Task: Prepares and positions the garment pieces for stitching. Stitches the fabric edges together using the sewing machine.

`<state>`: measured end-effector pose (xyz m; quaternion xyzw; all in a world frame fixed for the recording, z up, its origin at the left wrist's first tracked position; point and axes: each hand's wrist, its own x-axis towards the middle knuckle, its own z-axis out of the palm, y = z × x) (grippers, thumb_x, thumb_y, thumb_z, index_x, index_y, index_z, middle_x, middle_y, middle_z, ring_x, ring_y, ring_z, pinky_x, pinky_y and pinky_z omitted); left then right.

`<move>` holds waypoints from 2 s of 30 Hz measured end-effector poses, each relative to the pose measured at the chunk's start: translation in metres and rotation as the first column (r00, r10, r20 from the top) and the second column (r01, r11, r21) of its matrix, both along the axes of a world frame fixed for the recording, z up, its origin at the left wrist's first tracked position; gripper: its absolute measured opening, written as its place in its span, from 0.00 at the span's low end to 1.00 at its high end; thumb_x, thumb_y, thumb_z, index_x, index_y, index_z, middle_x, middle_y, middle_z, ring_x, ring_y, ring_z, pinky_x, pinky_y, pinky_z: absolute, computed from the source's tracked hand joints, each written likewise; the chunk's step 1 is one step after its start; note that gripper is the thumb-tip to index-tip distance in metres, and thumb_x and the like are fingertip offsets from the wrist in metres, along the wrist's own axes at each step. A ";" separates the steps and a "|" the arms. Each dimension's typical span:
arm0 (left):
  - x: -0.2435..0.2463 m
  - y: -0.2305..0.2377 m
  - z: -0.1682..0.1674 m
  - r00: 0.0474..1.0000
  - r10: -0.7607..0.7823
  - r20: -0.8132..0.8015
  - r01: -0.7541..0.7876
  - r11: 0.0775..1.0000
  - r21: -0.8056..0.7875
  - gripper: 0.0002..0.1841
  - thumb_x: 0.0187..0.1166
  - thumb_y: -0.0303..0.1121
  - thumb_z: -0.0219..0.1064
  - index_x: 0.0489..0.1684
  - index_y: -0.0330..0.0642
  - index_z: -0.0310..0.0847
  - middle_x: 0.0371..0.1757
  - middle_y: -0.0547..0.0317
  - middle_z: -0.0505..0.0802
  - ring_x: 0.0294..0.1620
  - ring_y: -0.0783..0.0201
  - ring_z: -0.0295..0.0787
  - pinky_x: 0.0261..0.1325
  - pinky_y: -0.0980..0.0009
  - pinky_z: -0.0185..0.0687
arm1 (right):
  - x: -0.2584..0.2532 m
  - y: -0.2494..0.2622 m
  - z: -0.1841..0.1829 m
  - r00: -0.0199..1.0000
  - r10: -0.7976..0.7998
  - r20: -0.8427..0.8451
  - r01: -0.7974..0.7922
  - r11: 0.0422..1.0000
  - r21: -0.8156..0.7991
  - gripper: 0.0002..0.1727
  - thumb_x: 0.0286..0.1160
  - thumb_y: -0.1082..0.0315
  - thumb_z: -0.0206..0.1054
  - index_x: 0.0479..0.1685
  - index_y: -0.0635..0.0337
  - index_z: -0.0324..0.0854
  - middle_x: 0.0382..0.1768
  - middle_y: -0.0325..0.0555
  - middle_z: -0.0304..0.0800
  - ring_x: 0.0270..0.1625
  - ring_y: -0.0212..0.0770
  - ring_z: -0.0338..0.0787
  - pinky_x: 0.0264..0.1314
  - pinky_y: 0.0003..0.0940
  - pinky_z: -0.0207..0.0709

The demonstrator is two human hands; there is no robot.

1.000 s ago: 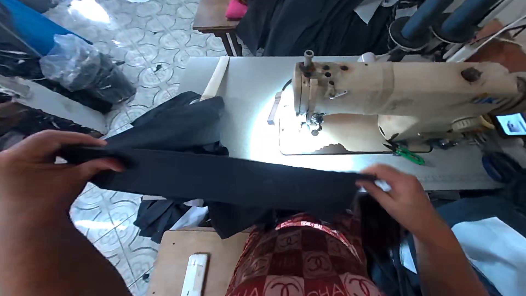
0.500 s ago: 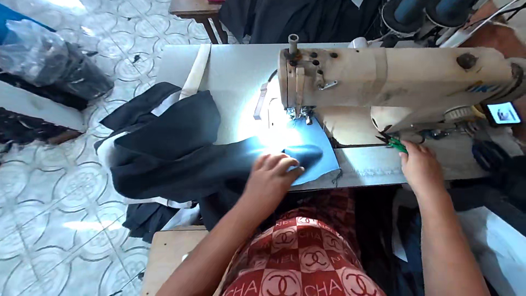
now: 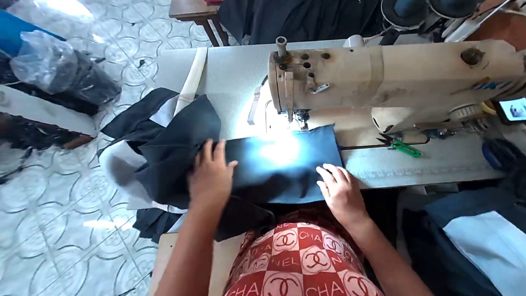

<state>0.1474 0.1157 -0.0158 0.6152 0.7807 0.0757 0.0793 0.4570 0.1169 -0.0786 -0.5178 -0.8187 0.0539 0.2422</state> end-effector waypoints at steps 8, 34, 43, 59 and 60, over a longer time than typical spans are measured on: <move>-0.062 -0.058 0.043 0.997 0.019 -0.075 0.017 0.892 0.452 0.15 0.88 0.31 0.57 0.55 0.28 0.85 0.54 0.31 0.91 0.62 0.29 0.86 0.77 0.19 0.49 | -0.019 0.002 -0.020 0.992 0.125 0.015 -0.125 0.992 0.017 0.24 0.89 0.51 0.56 0.75 0.47 0.84 0.76 0.39 0.86 0.81 0.47 0.81 0.84 0.69 0.60; 0.075 -0.013 -0.069 0.780 -0.597 0.185 0.547 0.796 0.260 0.18 0.88 0.43 0.57 0.72 0.73 0.84 0.84 0.59 0.79 0.90 0.36 0.61 0.72 0.10 0.44 | 0.149 0.066 0.018 0.903 -0.389 0.182 0.412 0.904 -0.114 0.24 0.88 0.66 0.60 0.78 0.70 0.74 0.76 0.73 0.76 0.79 0.77 0.73 0.76 0.74 0.68; 0.060 -0.011 -0.073 0.818 -0.548 0.175 0.501 0.828 0.251 0.19 0.87 0.44 0.57 0.72 0.74 0.84 0.85 0.62 0.78 0.92 0.39 0.58 0.74 0.11 0.41 | 0.098 0.035 0.044 0.955 -0.296 -0.023 0.280 0.924 -0.259 0.17 0.84 0.76 0.50 0.62 0.74 0.78 0.34 0.66 0.87 0.30 0.61 0.88 0.33 0.60 0.82; 0.062 -0.012 -0.077 0.825 -0.549 0.136 0.505 0.823 0.260 0.19 0.88 0.44 0.56 0.72 0.74 0.84 0.87 0.63 0.76 0.93 0.41 0.55 0.76 0.12 0.41 | -0.017 -0.015 0.010 0.972 -0.176 0.156 0.188 0.980 -0.068 0.17 0.71 0.60 0.67 0.41 0.69 0.87 0.26 0.55 0.90 0.22 0.52 0.91 0.20 0.46 0.80; 0.062 -0.012 -0.077 0.825 -0.548 0.137 0.503 0.824 0.262 0.19 0.87 0.44 0.56 0.72 0.74 0.84 0.87 0.63 0.76 0.93 0.41 0.55 0.76 0.12 0.41 | -0.018 -0.013 0.010 0.971 -0.179 0.160 0.192 0.979 -0.072 0.17 0.74 0.61 0.66 0.43 0.68 0.89 0.27 0.56 0.91 0.23 0.53 0.92 0.21 0.47 0.81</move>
